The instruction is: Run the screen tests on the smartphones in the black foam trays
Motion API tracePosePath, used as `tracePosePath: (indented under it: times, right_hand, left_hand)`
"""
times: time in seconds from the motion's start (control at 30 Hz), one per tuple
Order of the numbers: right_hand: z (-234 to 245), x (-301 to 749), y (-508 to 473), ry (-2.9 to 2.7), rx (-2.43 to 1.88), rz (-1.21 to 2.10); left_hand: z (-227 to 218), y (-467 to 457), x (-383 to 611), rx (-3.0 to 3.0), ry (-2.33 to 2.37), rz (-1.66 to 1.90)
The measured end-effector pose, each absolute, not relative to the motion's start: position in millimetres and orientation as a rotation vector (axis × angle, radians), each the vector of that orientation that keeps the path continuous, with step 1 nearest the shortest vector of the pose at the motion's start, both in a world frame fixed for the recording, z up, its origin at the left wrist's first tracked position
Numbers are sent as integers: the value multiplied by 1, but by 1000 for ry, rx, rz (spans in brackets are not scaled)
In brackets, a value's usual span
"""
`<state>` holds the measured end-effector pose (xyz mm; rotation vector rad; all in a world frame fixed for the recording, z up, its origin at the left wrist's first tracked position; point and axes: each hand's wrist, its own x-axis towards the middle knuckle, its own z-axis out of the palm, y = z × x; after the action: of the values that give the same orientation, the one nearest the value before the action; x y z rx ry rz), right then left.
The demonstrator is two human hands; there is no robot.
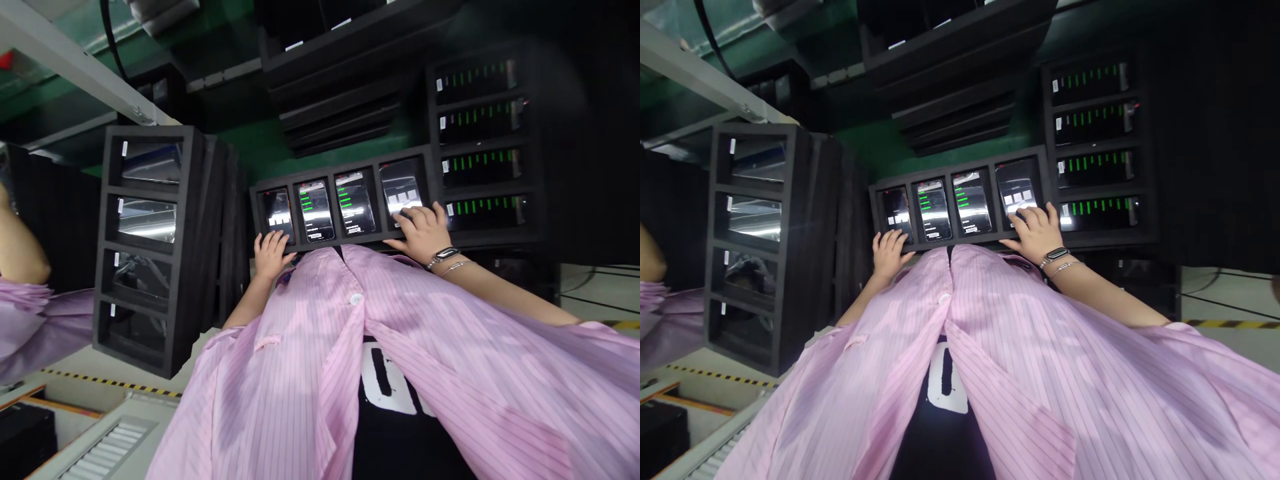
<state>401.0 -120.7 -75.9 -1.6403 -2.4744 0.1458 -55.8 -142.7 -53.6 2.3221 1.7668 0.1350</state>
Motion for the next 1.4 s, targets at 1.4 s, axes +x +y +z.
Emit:
tracePosePath:
  times: [1.4]
  right_hand:
    - [-66,398,-126,-2407,-1654,253]
  left_hand:
    - [-51,-145,-50,2220,1793,105]
